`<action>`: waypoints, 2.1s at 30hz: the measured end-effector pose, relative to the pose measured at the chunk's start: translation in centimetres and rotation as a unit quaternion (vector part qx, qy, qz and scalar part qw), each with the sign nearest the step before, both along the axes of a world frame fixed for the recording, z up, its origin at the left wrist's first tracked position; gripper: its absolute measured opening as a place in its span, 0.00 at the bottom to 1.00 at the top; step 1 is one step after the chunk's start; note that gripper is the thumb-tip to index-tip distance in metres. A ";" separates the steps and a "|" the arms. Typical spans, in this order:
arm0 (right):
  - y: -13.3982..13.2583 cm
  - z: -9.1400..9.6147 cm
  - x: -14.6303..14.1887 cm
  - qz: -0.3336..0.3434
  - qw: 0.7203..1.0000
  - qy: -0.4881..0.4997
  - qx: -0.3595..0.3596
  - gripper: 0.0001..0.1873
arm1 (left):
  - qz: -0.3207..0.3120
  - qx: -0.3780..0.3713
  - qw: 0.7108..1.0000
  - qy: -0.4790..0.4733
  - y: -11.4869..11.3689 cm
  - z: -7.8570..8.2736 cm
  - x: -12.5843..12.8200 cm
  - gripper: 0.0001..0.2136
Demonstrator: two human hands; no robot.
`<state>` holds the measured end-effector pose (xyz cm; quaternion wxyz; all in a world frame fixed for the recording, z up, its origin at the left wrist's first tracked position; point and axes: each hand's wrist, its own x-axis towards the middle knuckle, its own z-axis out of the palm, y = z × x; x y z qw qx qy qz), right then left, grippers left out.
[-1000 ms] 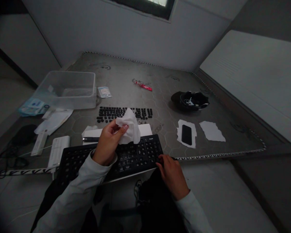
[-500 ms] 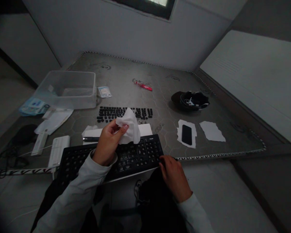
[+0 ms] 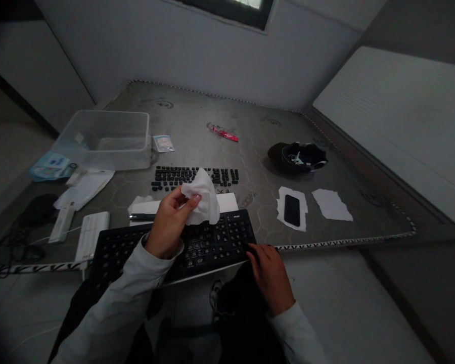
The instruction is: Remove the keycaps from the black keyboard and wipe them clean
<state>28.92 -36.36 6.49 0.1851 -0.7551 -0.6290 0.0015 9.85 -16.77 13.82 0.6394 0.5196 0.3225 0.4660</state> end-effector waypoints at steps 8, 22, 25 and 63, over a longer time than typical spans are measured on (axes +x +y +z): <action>-0.4 -0.7 0.2 -0.015 0.999 -0.048 -0.012 0.15 | -0.004 -0.005 1.000 -0.006 -0.1 0.1 0.0 0.09; -0.2 -0.3 0.3 0.011 0.996 -0.085 -0.030 0.15 | 0.000 0.006 1.000 -0.003 0.0 -0.2 0.0 0.09; -0.2 -0.3 0.8 0.021 0.996 -0.086 -0.031 0.15 | -0.003 0.006 1.000 -0.003 0.0 -0.2 0.0 0.09; 0.0 -0.6 0.3 0.001 1.000 -0.006 -0.006 0.10 | 0.004 0.007 1.000 0.000 0.0 -0.1 0.0 0.08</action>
